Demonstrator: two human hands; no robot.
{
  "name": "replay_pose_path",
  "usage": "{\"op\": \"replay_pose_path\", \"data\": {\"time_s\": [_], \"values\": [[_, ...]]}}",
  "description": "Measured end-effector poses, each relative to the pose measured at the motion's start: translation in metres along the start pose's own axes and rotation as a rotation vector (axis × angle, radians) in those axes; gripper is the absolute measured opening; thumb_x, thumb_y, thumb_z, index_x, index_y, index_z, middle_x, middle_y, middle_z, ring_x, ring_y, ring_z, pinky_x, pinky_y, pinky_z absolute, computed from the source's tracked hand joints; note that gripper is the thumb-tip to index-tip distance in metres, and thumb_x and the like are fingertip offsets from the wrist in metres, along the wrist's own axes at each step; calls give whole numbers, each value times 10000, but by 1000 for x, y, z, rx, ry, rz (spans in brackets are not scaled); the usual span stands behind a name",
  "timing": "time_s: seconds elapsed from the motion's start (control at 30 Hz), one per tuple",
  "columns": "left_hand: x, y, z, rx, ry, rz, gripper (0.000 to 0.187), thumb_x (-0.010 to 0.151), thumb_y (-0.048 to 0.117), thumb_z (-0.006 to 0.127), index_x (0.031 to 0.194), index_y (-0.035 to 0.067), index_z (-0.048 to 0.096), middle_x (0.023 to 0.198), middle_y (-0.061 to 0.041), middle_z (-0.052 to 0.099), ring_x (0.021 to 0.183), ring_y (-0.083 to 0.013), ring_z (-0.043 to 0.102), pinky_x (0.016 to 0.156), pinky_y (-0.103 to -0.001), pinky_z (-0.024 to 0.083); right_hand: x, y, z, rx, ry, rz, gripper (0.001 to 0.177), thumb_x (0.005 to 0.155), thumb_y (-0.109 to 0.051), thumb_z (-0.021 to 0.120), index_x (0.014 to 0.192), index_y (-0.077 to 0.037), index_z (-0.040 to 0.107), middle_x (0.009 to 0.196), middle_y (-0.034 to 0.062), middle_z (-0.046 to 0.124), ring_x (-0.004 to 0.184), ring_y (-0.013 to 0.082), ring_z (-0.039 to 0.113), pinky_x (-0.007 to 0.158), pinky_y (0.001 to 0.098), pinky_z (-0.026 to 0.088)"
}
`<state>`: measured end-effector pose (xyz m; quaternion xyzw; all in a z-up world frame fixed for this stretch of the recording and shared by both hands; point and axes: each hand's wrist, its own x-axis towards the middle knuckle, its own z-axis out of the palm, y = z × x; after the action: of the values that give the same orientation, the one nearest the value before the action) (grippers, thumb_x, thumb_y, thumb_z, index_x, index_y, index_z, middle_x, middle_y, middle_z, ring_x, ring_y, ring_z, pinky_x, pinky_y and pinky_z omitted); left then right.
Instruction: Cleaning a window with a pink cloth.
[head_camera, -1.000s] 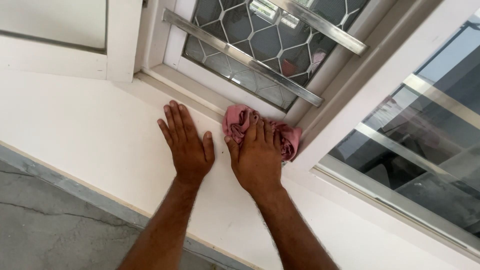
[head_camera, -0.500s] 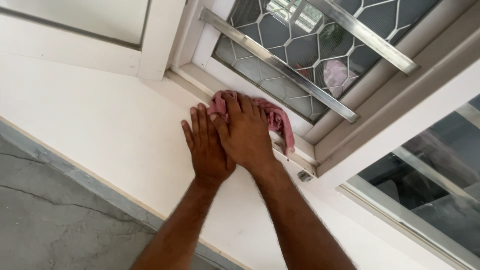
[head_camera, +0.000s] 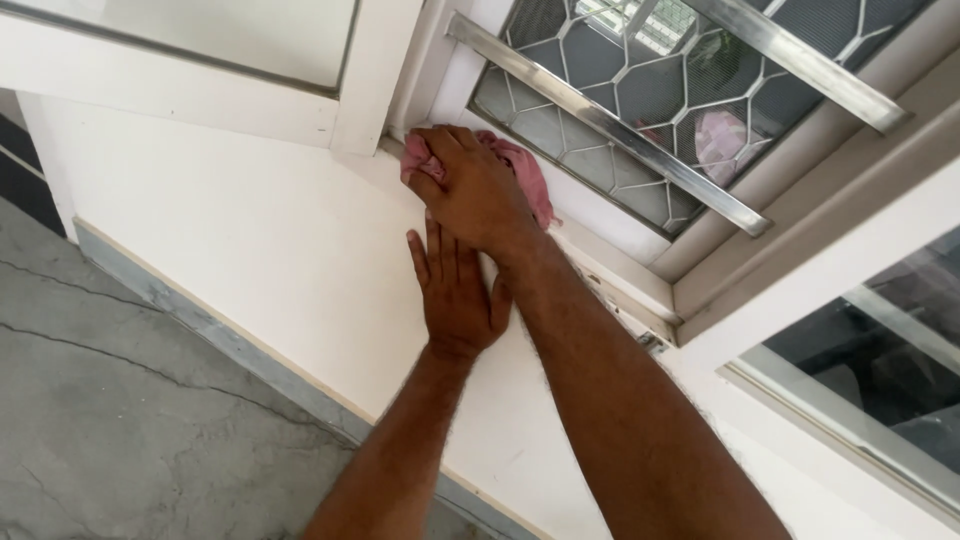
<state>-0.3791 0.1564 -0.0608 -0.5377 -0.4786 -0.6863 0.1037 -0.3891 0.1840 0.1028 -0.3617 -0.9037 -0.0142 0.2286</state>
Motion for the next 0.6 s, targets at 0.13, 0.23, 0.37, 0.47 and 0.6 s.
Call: {"op": "replay_pose_path", "data": {"time_s": [0.13,0.23,0.37,0.47,0.6], "values": [[0,-4,-5,9,-12,-1,741,1080,463,440,1544,-107,347,1637,-294,339,1575,-472,233,1286,-663,87,-34,10,-13,-36,4,1,564,972,-387,619,1416,-45,551,1370,170,636,1281,349,598,1085,462,451],[3,2,-19,55,-20,33,691,1104,411,430,1559,-100,327,1651,-290,304,1600,-464,202,1308,-661,89,-67,18,-31,-45,2,45,626,1008,-420,593,1472,-10,496,1412,227,587,1305,388,564,1096,464,439],[14,21,-29,10,-54,10,694,1090,321,463,1591,-123,280,1691,-304,240,1606,-447,181,1292,-663,81,-114,27,-62,-163,25,193,587,1018,-461,554,1365,14,538,1353,263,608,1257,417,574,1052,493,445],[25,42,-33,3,-27,40,685,1068,272,484,1588,-118,268,1685,-322,201,1593,-489,136,1273,-685,51,-142,27,-72,-223,72,355,528,1021,-465,522,1249,8,585,1237,255,658,1159,416,616,998,512,473],[38,72,-29,-122,-102,74,566,1042,215,504,1545,-35,434,1673,-290,302,1599,-452,197,1273,-706,47,-157,43,-57,-389,268,419,472,1020,-414,556,1169,32,606,1071,270,691,1041,440,635,908,542,502]]}}
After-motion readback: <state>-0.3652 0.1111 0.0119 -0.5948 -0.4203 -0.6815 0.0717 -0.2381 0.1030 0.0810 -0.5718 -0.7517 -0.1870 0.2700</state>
